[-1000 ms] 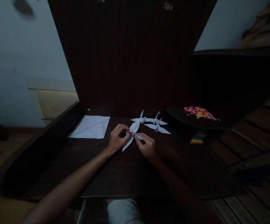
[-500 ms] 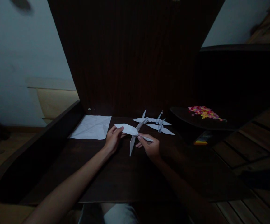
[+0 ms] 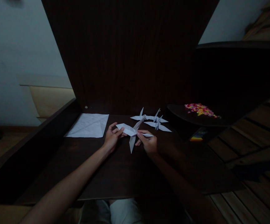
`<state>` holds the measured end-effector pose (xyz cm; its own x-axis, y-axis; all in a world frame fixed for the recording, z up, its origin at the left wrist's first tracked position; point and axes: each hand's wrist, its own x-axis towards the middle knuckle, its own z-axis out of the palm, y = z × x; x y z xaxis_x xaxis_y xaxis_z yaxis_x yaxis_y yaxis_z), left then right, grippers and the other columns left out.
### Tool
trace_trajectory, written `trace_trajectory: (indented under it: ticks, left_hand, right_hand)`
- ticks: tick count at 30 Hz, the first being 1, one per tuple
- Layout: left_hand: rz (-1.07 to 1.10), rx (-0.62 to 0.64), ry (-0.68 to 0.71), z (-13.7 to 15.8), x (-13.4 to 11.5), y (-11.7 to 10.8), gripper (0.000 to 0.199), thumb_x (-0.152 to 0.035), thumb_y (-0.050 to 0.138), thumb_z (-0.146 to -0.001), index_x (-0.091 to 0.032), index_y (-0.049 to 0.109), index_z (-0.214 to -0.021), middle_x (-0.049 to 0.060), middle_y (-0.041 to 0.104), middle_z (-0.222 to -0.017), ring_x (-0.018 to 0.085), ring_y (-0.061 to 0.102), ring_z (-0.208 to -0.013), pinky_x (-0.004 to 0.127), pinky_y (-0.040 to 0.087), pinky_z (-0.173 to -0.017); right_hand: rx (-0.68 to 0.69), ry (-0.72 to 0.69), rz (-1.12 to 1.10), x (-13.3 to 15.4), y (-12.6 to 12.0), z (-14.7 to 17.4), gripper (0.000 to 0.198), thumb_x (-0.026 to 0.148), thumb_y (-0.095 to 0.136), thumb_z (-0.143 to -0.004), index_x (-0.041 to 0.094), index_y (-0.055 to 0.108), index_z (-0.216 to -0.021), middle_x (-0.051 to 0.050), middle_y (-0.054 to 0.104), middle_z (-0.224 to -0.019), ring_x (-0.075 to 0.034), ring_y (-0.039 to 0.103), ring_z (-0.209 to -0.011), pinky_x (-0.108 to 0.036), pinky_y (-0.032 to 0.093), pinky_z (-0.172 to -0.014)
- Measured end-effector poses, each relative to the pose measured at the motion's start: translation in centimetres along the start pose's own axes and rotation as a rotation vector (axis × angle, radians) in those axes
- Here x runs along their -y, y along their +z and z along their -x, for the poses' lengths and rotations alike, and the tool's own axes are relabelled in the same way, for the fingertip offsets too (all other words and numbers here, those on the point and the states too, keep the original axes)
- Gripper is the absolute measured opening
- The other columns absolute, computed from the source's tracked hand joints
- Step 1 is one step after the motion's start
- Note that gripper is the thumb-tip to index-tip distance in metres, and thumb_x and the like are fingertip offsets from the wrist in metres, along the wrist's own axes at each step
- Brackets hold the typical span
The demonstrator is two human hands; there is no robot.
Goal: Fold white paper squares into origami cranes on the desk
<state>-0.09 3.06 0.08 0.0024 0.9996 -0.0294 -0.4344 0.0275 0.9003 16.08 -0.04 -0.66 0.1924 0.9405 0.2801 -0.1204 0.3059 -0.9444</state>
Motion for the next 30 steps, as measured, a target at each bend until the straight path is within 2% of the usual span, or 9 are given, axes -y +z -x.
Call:
trace_trajectory:
  ticks: [4, 6, 8, 10, 13, 17, 22, 26, 30]
  left_hand:
    - [-0.198, -0.083, 0.082, -0.2, 0.8, -0.4, 0.068, -0.032, 0.078, -0.065, -0.016, 0.042, -0.120, -0.004, 0.059, -0.071, 0.010, 0.059, -0.058, 0.027, 0.052, -0.065]
    - [-0.372, -0.182, 0.191, -0.2, 0.9, -0.7, 0.067, -0.035, 0.077, -0.066, -0.017, 0.044, -0.121, 0.001, 0.058, -0.087, 0.011, 0.058, -0.066, 0.027, 0.051, -0.066]
    - [-0.548, -0.235, 0.349, 0.1, 0.5, -0.7, 0.062, -0.036, 0.074, -0.069, -0.020, 0.047, -0.122, 0.007, 0.054, -0.109, 0.015, 0.058, -0.084, 0.029, 0.051, -0.072]
    - [-0.691, -0.168, 0.522, 0.8, -0.3, -0.5, 0.048, -0.037, 0.067, -0.077, -0.022, 0.052, -0.120, 0.008, 0.052, -0.119, 0.019, 0.055, -0.099, 0.033, 0.049, -0.082]
    - [-0.871, 0.085, 0.670, 1.8, -1.6, 0.0, 0.022, -0.037, 0.060, -0.084, -0.022, 0.066, -0.099, 0.005, 0.060, -0.108, 0.022, 0.053, -0.108, 0.039, 0.042, -0.095]
    - [-0.965, 0.223, 0.667, 1.9, -1.9, 0.3, 0.021, -0.039, 0.062, -0.083, -0.020, 0.069, -0.090, 0.005, 0.067, -0.097, 0.023, 0.054, -0.100, 0.041, 0.043, -0.092]
    - [-0.930, 0.362, 0.622, 1.2, -2.0, -0.3, 0.023, -0.037, 0.055, -0.088, -0.020, 0.070, -0.095, 0.005, 0.069, -0.102, 0.023, 0.058, -0.099, 0.040, 0.045, -0.091]
    - [-0.887, 0.455, 0.644, 1.0, -2.8, -0.7, 0.023, -0.034, 0.053, -0.089, -0.020, 0.071, -0.096, 0.006, 0.069, -0.105, 0.022, 0.060, -0.100, 0.039, 0.045, -0.092]
    - [-0.862, 0.433, 0.649, 1.1, -3.0, -1.1, 0.022, -0.033, 0.055, -0.089, -0.019, 0.071, -0.094, 0.007, 0.070, -0.100, 0.022, 0.063, -0.095, 0.038, 0.048, -0.088]
  right_hand:
    - [-0.070, -0.020, 0.014, 0.2, 0.0, -0.2, 0.036, 0.045, 0.074, -0.067, 0.013, 0.066, -0.081, -0.001, 0.066, -0.054, -0.014, 0.059, -0.036, -0.022, 0.043, -0.034]
    - [-0.113, -0.043, 0.038, 0.1, 0.0, -0.2, 0.036, 0.044, 0.073, -0.068, 0.012, 0.066, -0.083, -0.002, 0.066, -0.055, -0.013, 0.058, -0.037, -0.022, 0.043, -0.034]
    - [-0.125, -0.063, 0.076, 0.1, 0.0, -0.1, 0.036, 0.043, 0.072, -0.069, 0.012, 0.067, -0.087, -0.002, 0.067, -0.055, -0.013, 0.058, -0.038, -0.023, 0.044, -0.036]
    - [-0.110, -0.081, 0.129, -0.1, 0.0, 0.1, 0.035, 0.041, 0.071, -0.071, 0.012, 0.068, -0.091, -0.002, 0.068, -0.059, -0.013, 0.058, -0.039, -0.023, 0.046, -0.037]
    - [-0.077, -0.130, 0.236, -0.1, 0.1, 0.6, 0.033, 0.039, 0.069, -0.074, 0.014, 0.069, -0.096, -0.004, 0.072, -0.070, -0.013, 0.061, -0.043, -0.024, 0.049, -0.039]
    - [-0.031, -0.262, 0.375, 0.3, 0.2, 1.1, 0.029, 0.036, 0.067, -0.077, 0.018, 0.071, -0.100, -0.006, 0.074, -0.083, -0.014, 0.063, -0.049, -0.025, 0.053, -0.044]
    - [0.018, -0.355, 0.432, 0.7, 0.0, 0.7, 0.027, 0.033, 0.065, -0.080, 0.021, 0.070, -0.104, -0.006, 0.073, -0.099, -0.015, 0.066, -0.058, -0.027, 0.056, -0.052]
    - [0.008, -0.295, 0.403, 0.7, -0.1, 0.1, 0.031, 0.037, 0.066, -0.079, 0.021, 0.068, -0.106, -0.008, 0.073, -0.101, -0.014, 0.064, -0.054, -0.025, 0.052, -0.043]
    - [-0.001, -0.125, 0.254, 1.3, 0.1, -0.7, 0.038, 0.042, 0.068, -0.075, 0.017, 0.065, -0.104, -0.007, 0.073, -0.090, -0.009, 0.055, -0.043, -0.022, 0.043, -0.035]
